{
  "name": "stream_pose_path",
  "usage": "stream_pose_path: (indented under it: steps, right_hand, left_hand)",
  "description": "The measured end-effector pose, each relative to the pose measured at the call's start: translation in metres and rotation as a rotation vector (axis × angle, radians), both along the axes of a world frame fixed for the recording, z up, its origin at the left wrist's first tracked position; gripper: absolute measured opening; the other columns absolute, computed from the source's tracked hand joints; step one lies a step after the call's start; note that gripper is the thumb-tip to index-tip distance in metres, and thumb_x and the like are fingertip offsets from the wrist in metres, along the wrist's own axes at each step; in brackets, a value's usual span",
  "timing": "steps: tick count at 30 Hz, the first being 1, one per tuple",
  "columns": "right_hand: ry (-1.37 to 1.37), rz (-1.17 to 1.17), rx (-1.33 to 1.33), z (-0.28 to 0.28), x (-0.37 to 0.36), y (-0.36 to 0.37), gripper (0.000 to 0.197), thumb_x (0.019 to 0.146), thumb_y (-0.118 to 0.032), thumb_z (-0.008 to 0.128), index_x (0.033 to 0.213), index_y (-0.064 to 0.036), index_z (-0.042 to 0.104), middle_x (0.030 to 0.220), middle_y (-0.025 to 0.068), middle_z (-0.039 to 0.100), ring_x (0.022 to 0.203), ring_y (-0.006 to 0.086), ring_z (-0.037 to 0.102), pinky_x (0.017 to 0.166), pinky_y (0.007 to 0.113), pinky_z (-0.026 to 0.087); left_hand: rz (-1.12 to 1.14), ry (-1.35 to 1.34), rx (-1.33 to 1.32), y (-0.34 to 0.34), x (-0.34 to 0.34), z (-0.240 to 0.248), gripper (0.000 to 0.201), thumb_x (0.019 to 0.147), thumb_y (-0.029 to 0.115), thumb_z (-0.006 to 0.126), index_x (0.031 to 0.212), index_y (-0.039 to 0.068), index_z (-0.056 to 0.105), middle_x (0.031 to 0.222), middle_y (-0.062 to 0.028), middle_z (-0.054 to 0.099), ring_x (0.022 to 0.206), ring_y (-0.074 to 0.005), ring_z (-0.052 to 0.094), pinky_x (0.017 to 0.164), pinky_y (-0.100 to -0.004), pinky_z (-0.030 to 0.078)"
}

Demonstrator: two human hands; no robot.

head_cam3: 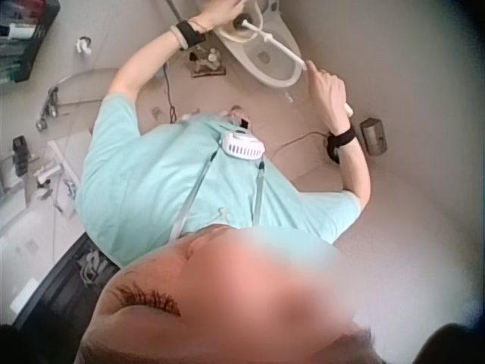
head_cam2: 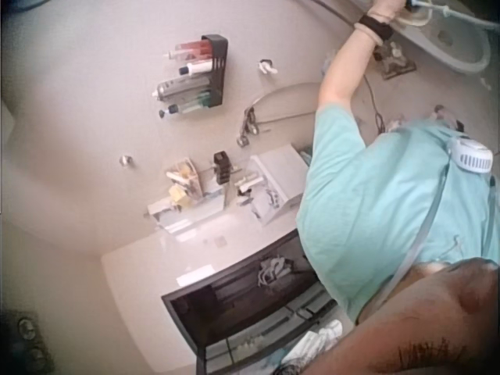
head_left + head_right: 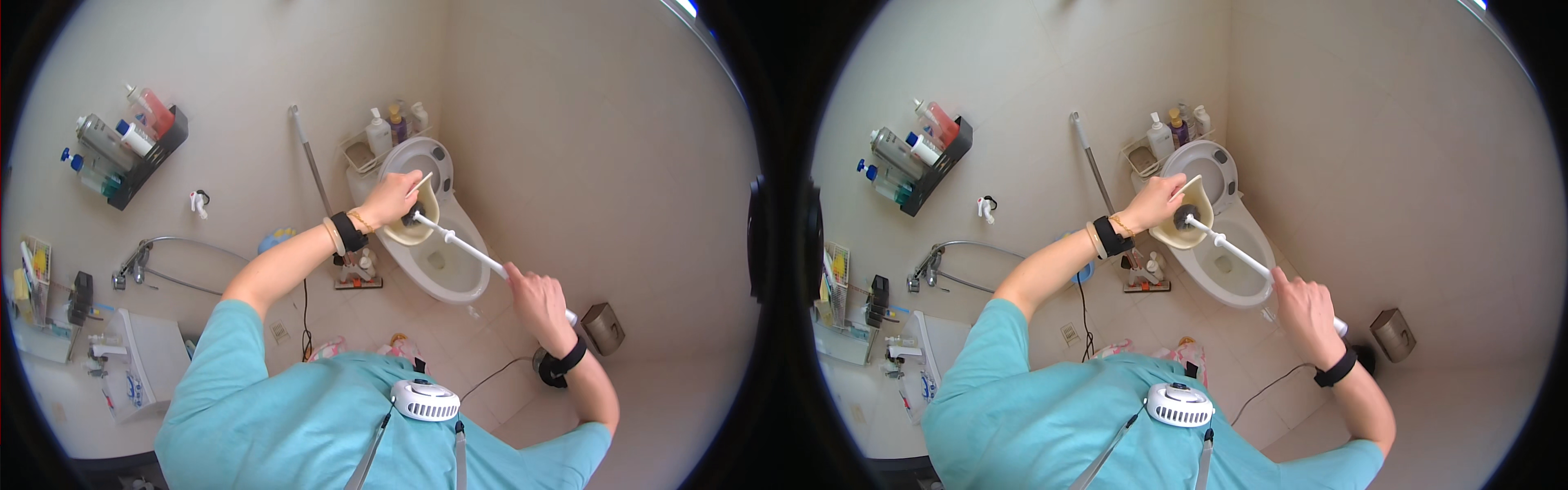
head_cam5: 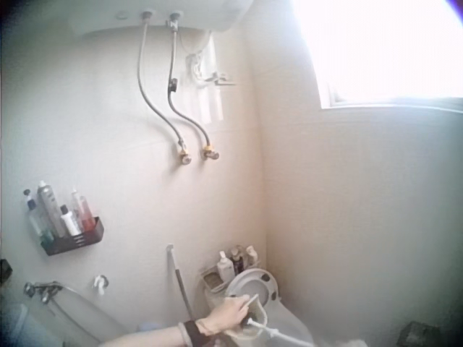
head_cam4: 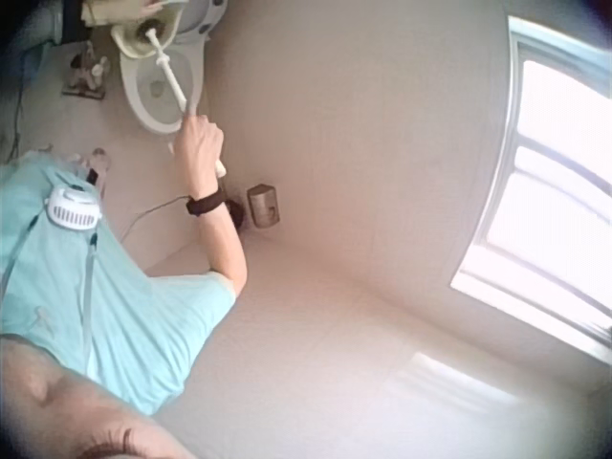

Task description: The person wipes a bathroom wall and a toilet paper holder with a cloth, and then cleans a small plastic container by scrubbing it with a brush under running water from a showerhead.

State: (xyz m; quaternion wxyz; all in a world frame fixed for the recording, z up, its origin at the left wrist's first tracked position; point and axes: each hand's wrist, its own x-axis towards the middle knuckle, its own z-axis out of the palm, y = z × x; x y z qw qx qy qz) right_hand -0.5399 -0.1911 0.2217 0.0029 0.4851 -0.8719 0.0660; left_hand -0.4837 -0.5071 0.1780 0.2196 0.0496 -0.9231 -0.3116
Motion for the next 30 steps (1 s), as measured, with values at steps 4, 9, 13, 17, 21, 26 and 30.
stream_pose_path:
  steps: [4,9,13,17,21,26,30]
  right_hand:
    - [0.171,0.118,0.116,0.017,-0.003,-0.026,0.016,0.073,-0.006,0.052,0.089,-0.0054,0.052,0.053,0.0110,0.053,0.051,0.0257,0.057,0.048,0.039,0.043]
    - [0.020,0.234,0.117,0.064,-0.015,-0.043,0.010,0.079,-0.012,0.050,0.077,-0.0040,0.056,0.053,0.0129,0.053,0.053,0.0309,0.057,0.049,0.039,0.045]
    - [0.202,0.302,0.118,0.052,-0.015,-0.057,0.005,0.069,-0.008,0.053,0.068,-0.0056,0.058,0.057,0.0096,0.057,0.054,0.0255,0.060,0.049,0.035,0.047]
    - [0.176,0.271,0.110,0.013,-0.018,-0.051,0.004,0.070,-0.009,0.053,0.069,-0.0070,0.056,0.055,0.0096,0.056,0.051,0.0243,0.059,0.044,0.034,0.045]
    - [0.172,0.163,0.136,-0.026,0.005,-0.037,0.019,0.073,-0.009,0.052,0.092,-0.0058,0.055,0.055,0.0092,0.057,0.052,0.0233,0.059,0.044,0.034,0.045]
    - [0.128,0.028,0.169,-0.065,0.020,-0.033,0.040,0.074,-0.006,0.050,0.114,-0.0047,0.050,0.061,0.0093,0.057,0.054,0.0230,0.060,0.045,0.034,0.045]
    - [0.098,-0.073,0.078,-0.090,0.032,-0.034,0.039,0.076,-0.007,0.050,0.116,-0.0096,0.049,0.070,0.0103,0.056,0.058,0.0248,0.060,0.049,0.035,0.046]
  left_hand:
    - [-0.029,-0.046,-0.043,0.007,0.002,0.006,0.010,0.075,0.005,0.050,0.081,0.000,0.044,0.067,-0.0207,0.053,0.067,-0.0409,0.052,0.058,-0.0421,0.041]
    - [-0.047,-0.143,-0.141,0.009,0.000,0.006,0.011,0.073,0.004,0.048,0.082,0.000,0.046,0.068,-0.0226,0.054,0.069,-0.0411,0.053,0.060,-0.0446,0.044]
    - [0.049,-0.123,-0.111,0.005,0.000,0.003,0.011,0.073,0.007,0.049,0.079,-0.001,0.049,0.067,-0.0232,0.054,0.069,-0.0409,0.053,0.061,-0.0448,0.044]
    - [-0.015,-0.117,-0.029,0.002,-0.001,-0.004,0.012,0.072,0.007,0.050,0.079,-0.002,0.048,0.066,-0.0229,0.053,0.068,-0.0391,0.054,0.062,-0.0440,0.043]
    - [0.020,-0.120,0.096,-0.003,0.009,-0.002,0.009,0.071,0.005,0.051,0.075,-0.001,0.047,0.063,-0.0202,0.055,0.059,-0.0348,0.058,0.053,-0.0399,0.047]
    - [0.206,-0.120,0.620,-0.005,0.022,-0.026,0.012,0.072,0.004,0.054,0.068,0.002,0.043,0.054,-0.0072,0.050,0.040,-0.0161,0.054,0.033,-0.0282,0.042]
    - [0.452,0.021,0.541,-0.020,0.052,-0.073,0.019,0.070,0.009,0.058,0.062,0.003,0.042,0.048,-0.0055,0.043,0.044,-0.0143,0.055,0.038,-0.0302,0.043]
